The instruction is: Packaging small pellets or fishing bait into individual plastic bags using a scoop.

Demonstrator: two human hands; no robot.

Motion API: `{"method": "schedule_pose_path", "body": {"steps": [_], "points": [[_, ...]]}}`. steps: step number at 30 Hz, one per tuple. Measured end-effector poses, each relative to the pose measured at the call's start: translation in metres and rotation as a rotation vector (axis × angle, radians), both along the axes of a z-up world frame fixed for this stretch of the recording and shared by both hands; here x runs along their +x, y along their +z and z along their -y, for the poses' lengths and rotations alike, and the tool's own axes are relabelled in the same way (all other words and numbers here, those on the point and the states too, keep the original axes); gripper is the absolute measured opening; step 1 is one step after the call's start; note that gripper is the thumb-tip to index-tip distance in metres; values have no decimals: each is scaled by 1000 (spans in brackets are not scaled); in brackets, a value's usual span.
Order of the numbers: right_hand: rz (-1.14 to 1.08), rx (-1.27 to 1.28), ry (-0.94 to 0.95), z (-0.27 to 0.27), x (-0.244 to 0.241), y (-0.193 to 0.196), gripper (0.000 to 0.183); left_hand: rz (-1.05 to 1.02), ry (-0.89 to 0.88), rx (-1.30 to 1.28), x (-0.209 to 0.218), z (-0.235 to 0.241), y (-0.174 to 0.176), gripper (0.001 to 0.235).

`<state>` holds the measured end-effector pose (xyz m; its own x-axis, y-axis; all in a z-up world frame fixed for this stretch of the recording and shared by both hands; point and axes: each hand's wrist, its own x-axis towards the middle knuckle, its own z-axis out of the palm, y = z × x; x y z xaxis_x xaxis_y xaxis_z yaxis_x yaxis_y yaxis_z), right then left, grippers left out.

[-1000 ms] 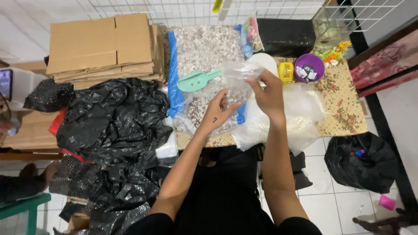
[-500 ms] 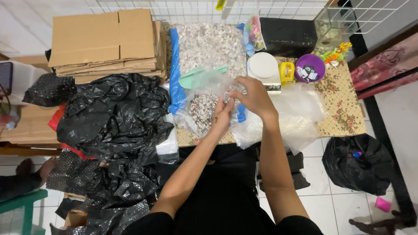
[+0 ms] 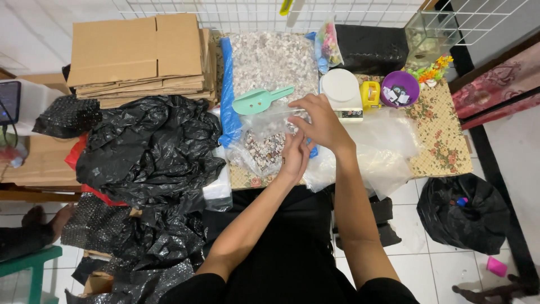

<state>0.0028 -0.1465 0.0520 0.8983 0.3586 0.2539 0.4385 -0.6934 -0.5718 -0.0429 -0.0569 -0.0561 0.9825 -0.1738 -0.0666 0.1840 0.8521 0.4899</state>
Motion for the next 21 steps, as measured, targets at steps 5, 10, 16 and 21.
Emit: {"method": "schedule_pose_path", "body": {"steps": [5, 10, 16, 21], "points": [[-101, -10, -10, -5, -1, -4, 28, -8, -11, 52, -1, -1, 2, 17], [-174, -63, -23, -7, 0, -5, 33, 6, -41, 141, 2, 1, -8, 41], [-130, -44, -16, -7, 0, 3, 25, 16, -33, 300, -2, -1, -18, 74], [46, 104, 32, -11, -3, 13, 26, 104, -60, 525, -4, -17, 36, 59]]}}
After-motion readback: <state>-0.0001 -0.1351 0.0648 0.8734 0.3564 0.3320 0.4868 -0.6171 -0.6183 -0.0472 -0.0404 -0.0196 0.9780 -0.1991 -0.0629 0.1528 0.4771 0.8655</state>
